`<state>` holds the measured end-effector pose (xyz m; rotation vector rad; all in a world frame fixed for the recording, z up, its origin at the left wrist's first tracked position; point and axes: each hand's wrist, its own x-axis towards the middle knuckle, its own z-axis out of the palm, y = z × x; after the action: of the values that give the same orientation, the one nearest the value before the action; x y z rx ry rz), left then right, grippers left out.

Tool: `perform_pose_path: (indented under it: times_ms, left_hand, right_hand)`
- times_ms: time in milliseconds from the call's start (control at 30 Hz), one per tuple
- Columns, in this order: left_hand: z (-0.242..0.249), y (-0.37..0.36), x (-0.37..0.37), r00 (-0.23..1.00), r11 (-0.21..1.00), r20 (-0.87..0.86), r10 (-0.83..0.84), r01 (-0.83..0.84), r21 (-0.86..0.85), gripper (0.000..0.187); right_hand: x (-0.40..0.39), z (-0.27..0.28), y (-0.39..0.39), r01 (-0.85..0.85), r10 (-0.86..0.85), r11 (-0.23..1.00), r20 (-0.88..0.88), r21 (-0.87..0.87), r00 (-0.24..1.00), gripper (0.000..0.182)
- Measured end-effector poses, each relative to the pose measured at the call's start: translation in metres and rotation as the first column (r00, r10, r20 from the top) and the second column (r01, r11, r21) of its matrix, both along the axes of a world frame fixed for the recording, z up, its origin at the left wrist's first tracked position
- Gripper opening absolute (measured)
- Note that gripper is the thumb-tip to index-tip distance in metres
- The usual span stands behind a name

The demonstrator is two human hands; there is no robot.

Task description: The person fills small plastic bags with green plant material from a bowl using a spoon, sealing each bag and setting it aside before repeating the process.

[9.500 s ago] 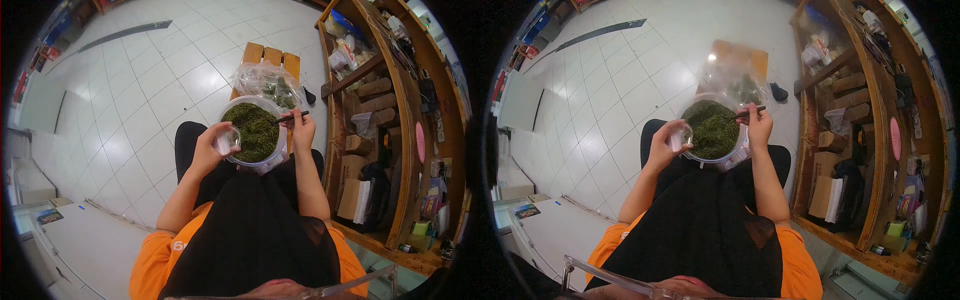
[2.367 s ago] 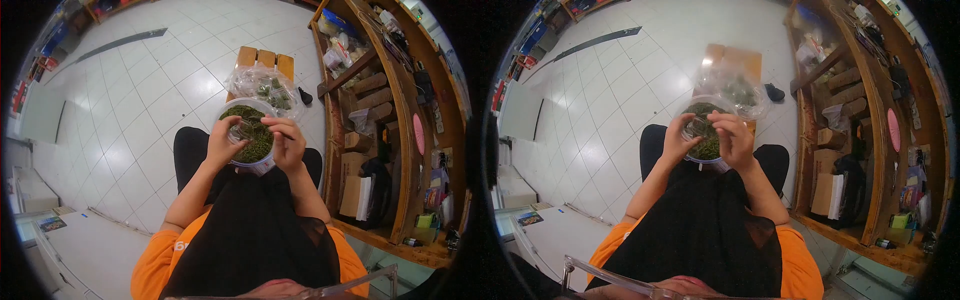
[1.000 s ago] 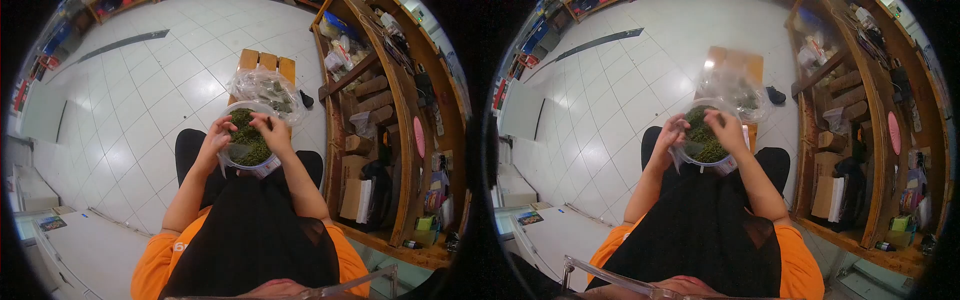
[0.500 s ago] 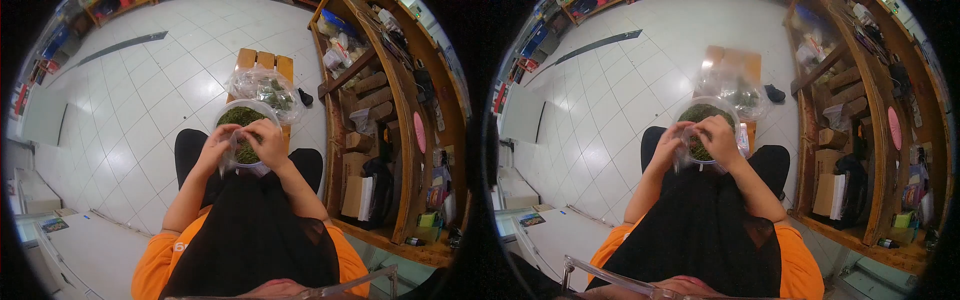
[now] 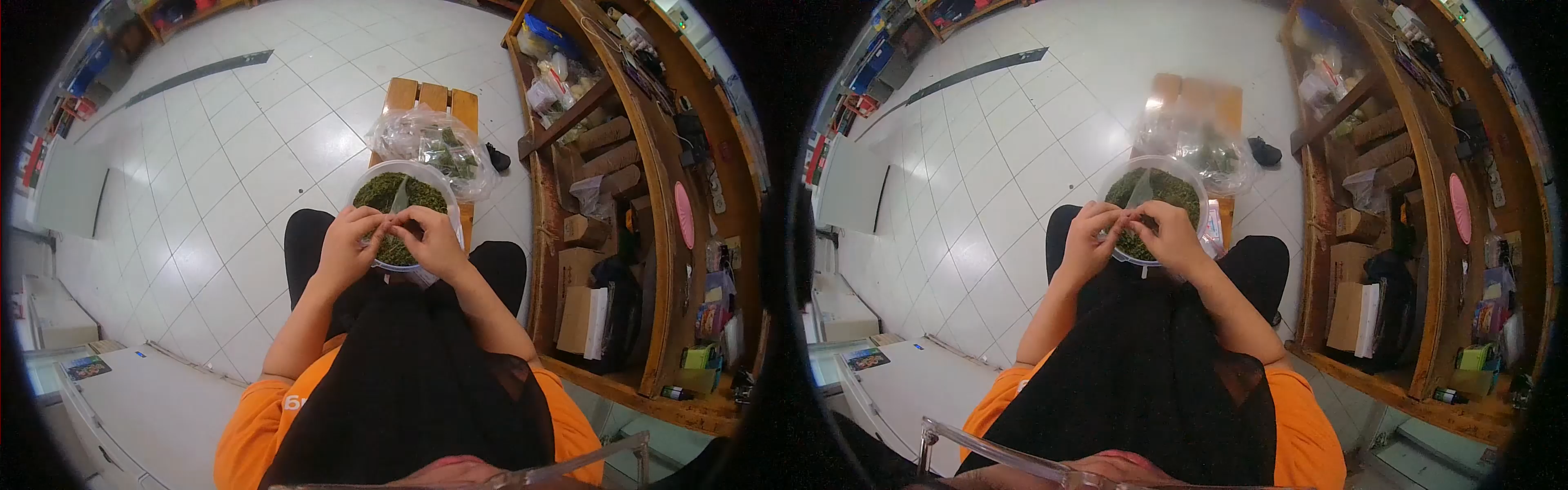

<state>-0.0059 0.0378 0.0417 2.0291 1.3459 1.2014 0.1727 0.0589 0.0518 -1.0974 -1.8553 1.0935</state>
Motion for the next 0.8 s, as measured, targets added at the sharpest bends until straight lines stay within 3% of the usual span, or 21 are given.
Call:
perform_pose_path:
  times_ms: [100, 167, 267, 300, 433, 500, 567, 600, 667, 700, 767, 800]
  left_hand:
    - [0.004, 0.000, -0.003, 1.000, 0.999, -0.017, 0.004, -0.003, 0.041, 0.007]
    - [0.006, -0.001, -0.006, 0.976, 0.997, -0.219, 0.017, -0.001, 0.071, 0.007]
    - [0.002, 0.000, -0.008, 0.946, 0.986, -0.300, 0.122, -0.081, 0.143, 0.014]
    - [0.001, -0.001, -0.009, 0.946, 0.986, -0.299, 0.123, -0.084, 0.142, 0.014]
    - [0.000, -0.003, -0.012, 0.943, 0.980, -0.271, 0.193, -0.170, 0.106, 0.014]
    - [0.002, -0.005, -0.011, 0.942, 0.973, -0.244, 0.232, -0.219, 0.077, 0.015]
    - [0.007, -0.006, -0.009, 0.962, 0.975, -0.202, 0.186, -0.206, -0.080, 0.014]
    - [0.005, -0.006, -0.011, 0.961, 0.975, -0.202, 0.188, -0.207, -0.082, 0.014]
    - [0.002, -0.002, -0.015, 0.989, 0.999, -0.150, -0.004, -0.003, -0.051, 0.013]
    - [0.007, -0.001, -0.014, 0.989, 0.999, -0.148, -0.004, -0.003, -0.052, 0.013]
    - [0.020, 0.000, -0.011, 0.998, 0.987, -0.057, 0.016, -0.007, 0.160, 0.035]
    - [0.022, 0.001, -0.012, 0.998, 0.987, -0.056, 0.013, -0.004, 0.159, 0.035]
  right_hand:
    - [-0.006, -0.008, 0.000, -0.036, 0.035, 0.993, 0.008, 0.112, 0.999, 0.014]
    - [-0.011, -0.009, -0.002, -0.051, 0.039, 0.977, 0.065, 0.205, 0.997, 0.014]
    - [-0.013, -0.015, 0.002, -0.039, -0.023, 0.946, 0.186, 0.323, 0.982, 0.015]
    - [-0.014, -0.016, 0.003, -0.004, -0.089, 0.936, 0.249, 0.353, 0.964, 0.017]
    - [-0.017, -0.014, 0.003, -0.012, -0.096, 0.928, 0.270, 0.372, 0.958, 0.018]
    - [-0.018, -0.011, 0.005, -0.116, 0.005, 0.845, 0.208, 0.523, 0.978, 0.021]
    - [-0.019, -0.012, 0.002, -0.126, 0.009, 0.854, 0.227, 0.505, 0.974, 0.029]
    - [-0.020, -0.013, 0.001, -0.133, 0.012, 0.863, 0.244, 0.488, 0.970, 0.036]
    - [-0.019, -0.011, -0.001, -0.113, 0.005, 0.894, 0.242, 0.433, 0.970, 0.040]
    - [-0.018, -0.011, -0.001, -0.089, -0.005, 0.922, 0.241, 0.376, 0.970, 0.044]
    - [-0.012, -0.016, 0.003, -0.072, -0.002, 0.939, 0.214, 0.335, 0.977, 0.043]
    - [-0.010, -0.016, 0.005, -0.057, 0.001, 0.954, 0.185, 0.295, 0.983, 0.042]
